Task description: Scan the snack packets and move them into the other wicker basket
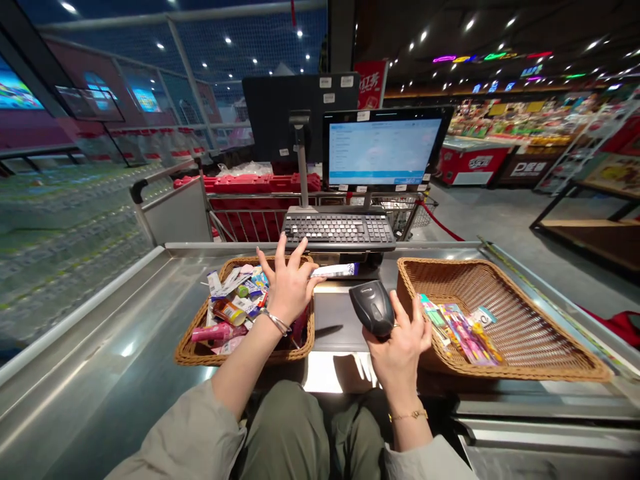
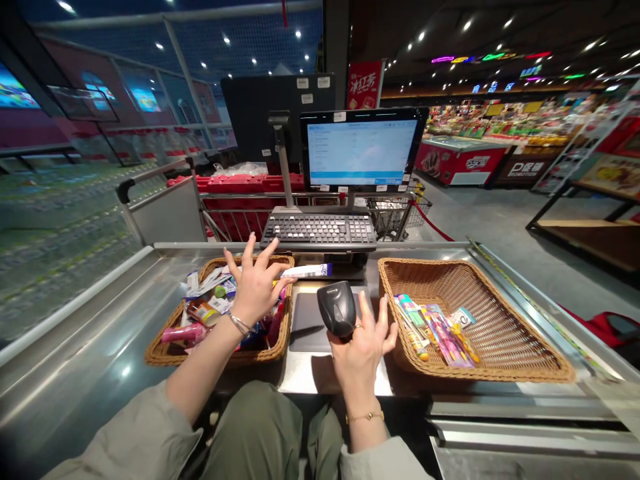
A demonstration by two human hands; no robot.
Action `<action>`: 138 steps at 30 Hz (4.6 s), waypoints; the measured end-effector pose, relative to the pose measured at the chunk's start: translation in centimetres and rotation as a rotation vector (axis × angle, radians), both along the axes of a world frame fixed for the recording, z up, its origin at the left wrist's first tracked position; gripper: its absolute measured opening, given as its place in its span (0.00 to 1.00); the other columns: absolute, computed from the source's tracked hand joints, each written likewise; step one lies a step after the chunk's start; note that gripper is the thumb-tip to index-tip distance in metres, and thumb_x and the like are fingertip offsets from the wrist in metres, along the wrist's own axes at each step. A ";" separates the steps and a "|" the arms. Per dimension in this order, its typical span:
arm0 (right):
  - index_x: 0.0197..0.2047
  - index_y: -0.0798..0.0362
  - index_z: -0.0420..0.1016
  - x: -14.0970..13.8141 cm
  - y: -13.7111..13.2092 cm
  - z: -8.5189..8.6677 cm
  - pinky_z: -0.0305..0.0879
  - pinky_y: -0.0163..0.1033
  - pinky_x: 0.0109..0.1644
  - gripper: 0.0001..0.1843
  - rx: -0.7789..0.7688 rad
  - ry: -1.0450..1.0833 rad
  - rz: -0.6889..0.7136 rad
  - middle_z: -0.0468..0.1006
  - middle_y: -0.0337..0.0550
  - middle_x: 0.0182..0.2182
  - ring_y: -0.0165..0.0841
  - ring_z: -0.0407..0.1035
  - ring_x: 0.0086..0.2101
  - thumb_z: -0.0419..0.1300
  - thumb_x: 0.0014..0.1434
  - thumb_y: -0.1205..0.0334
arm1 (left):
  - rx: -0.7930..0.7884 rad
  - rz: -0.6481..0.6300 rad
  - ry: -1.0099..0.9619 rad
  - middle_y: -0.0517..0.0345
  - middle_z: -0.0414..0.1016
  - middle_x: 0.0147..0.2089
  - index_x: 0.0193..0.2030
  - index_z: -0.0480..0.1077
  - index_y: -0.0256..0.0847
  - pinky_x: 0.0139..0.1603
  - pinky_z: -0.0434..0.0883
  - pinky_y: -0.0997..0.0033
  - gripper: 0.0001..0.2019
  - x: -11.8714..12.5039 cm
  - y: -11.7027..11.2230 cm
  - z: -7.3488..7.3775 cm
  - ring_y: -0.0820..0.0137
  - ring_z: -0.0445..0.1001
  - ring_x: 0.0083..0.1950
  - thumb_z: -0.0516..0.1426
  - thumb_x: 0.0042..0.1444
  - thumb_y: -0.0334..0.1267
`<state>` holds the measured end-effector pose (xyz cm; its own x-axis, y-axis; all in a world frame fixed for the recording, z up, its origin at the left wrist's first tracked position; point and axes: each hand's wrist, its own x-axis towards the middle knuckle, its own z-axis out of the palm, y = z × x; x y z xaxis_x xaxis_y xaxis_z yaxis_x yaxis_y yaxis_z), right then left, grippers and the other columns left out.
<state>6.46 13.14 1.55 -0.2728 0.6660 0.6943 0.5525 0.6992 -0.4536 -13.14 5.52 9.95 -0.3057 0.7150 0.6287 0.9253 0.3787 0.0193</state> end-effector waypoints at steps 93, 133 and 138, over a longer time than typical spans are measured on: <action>0.44 0.48 0.77 -5.6 -2.0 0.6 0.39 0.68 0.67 0.14 -0.159 -0.104 0.311 0.72 0.43 0.59 0.49 0.48 0.67 0.60 0.53 0.60 | -0.174 0.172 -0.038 0.45 0.53 0.73 0.65 0.66 0.42 0.68 0.41 0.26 0.27 -5.3 -9.5 -4.4 0.41 0.40 0.75 0.56 0.61 0.48; 0.46 0.46 0.77 -6.5 -1.8 -1.9 0.41 0.67 0.66 0.15 -0.248 -0.150 0.313 0.73 0.43 0.58 0.49 0.49 0.67 0.60 0.55 0.56 | -0.364 -0.047 -0.042 0.51 0.61 0.70 0.45 0.77 0.48 0.67 0.36 0.22 0.14 -8.5 -2.5 -8.5 0.42 0.46 0.74 0.66 0.50 0.44; 0.46 0.46 0.77 -6.4 -1.8 -1.8 0.41 0.68 0.66 0.15 -0.268 -0.143 0.312 0.73 0.42 0.59 0.48 0.49 0.67 0.60 0.54 0.58 | -0.329 -0.052 -0.039 0.51 0.61 0.70 0.47 0.77 0.48 0.67 0.37 0.23 0.15 -8.3 -3.3 -7.8 0.43 0.45 0.74 0.65 0.51 0.42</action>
